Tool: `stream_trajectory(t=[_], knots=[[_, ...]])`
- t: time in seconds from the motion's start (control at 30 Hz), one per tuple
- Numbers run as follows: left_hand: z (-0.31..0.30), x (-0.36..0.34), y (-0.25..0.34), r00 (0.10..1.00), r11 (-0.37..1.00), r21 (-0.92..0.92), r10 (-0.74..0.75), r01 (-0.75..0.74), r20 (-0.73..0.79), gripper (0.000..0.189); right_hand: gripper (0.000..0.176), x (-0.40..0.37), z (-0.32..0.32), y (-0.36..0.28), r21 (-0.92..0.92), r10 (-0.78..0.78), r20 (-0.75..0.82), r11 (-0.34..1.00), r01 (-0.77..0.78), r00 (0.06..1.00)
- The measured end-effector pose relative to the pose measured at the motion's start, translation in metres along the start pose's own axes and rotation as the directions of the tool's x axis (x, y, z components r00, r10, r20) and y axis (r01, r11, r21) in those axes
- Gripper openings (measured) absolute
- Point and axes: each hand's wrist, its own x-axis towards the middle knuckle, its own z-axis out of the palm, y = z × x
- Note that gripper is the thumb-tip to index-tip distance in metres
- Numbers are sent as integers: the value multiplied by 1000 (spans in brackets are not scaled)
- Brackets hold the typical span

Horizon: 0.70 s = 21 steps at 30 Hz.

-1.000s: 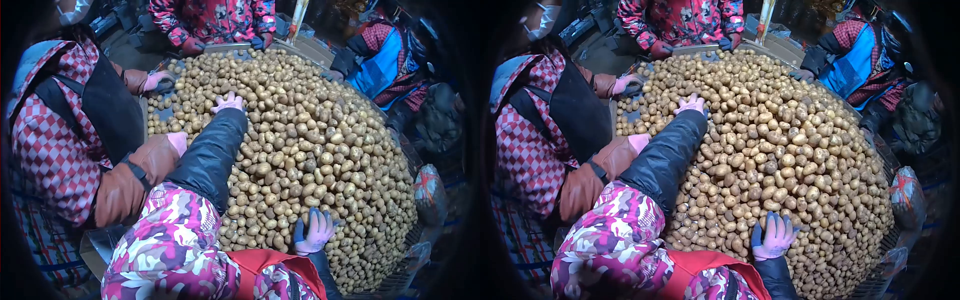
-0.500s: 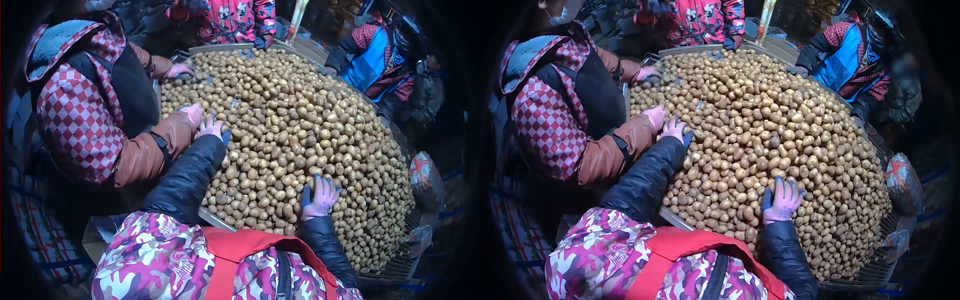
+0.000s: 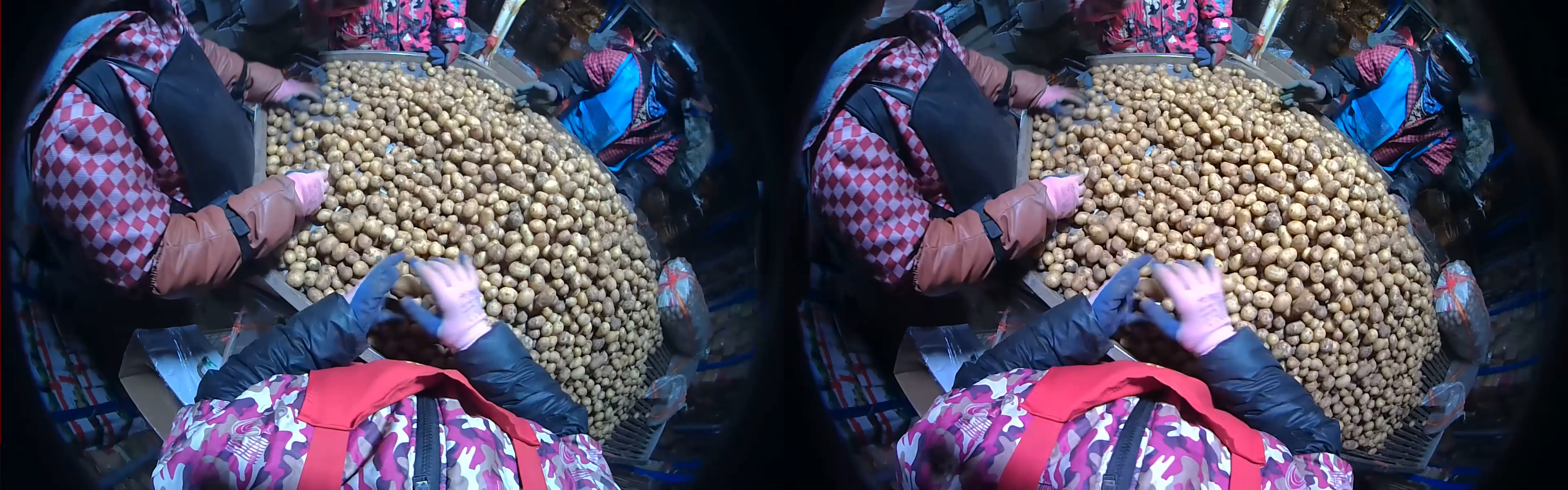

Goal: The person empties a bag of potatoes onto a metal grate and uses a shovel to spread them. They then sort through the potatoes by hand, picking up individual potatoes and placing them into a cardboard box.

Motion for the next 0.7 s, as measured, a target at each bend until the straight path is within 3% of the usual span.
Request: stream_trajectory(t=[0.07, 0.13, 0.17, 0.2, 0.23, 0.27, 0.33, 0.37, 0.4, 0.47, 0.53, 0.6, 0.67, 0.7], knots=[[-39, 10, -8, 944, 846, 419, 282, -329, 171, 58, 57, 22, 1, 4, -83, -166, -4, 983, 165, 986], [-64, 2, 3, 999, 964, 264, 40, -42, 12, 52, 60, 43, -15, 39, -126, -52, 70, 990, 60, 996], [-58, -11, 17, 985, 917, 391, 129, -77, -110, 43, 63, 42, -9, 75, -219, -23, 0, 976, 23, 1000], [-58, -14, 20, 932, 870, 489, 223, -58, -286, 35, 70, 43, -18, 97, -329, 108, 40, 940, -89, 993], [-80, -18, 16, 898, 852, 508, 315, -126, -306, 28, 79, 41, -17, 126, -479, 245, 80, 860, -178, 966], [-99, -22, 17, 746, 422, 875, 657, -238, -114, 26, 89, 39, -16, 159, -535, 358, 157, 814, -225, 920], [-122, -21, 16, 565, 78, 983, 824, -167, 31, 25, 97, 46, -3, 174, -615, 315, 197, 777, -133, 928], [-127, -19, 14, 496, 19, 984, 865, -176, 72, 18, 101, 57, -1, 169, -636, 338, 191, 758, -146, 922], [-128, -20, 5, 496, 26, 986, 866, -162, 58, 18, 105, 67, 4, 165, -654, 362, 183, 739, -162, 914], [-112, -20, -4, 551, -41, 998, 833, -41, 57, 19, 114, 87, 17, 175, -512, 387, 218, 827, -232, 896], [-120, -20, -18, 562, -11, 1000, 827, 11, 3, 22, 116, 114, 31, 165, -455, 437, 205, 835, -310, 876], [-119, -19, -24, 558, -20, 1000, 829, 8, 12, 24, 118, 137, 61, 175, -419, 362, 171, 869, -265, 916], [-116, -21, -9, 590, -51, 998, 807, 22, 28, 25, 118, 175, 69, 168, -403, 487, 254, 839, -366, 836], [-108, -23, -1, 626, -47, 997, 780, 65, -4, 26, 116, 187, 75, 177, -338, 470, 227, 859, -384, 853]])
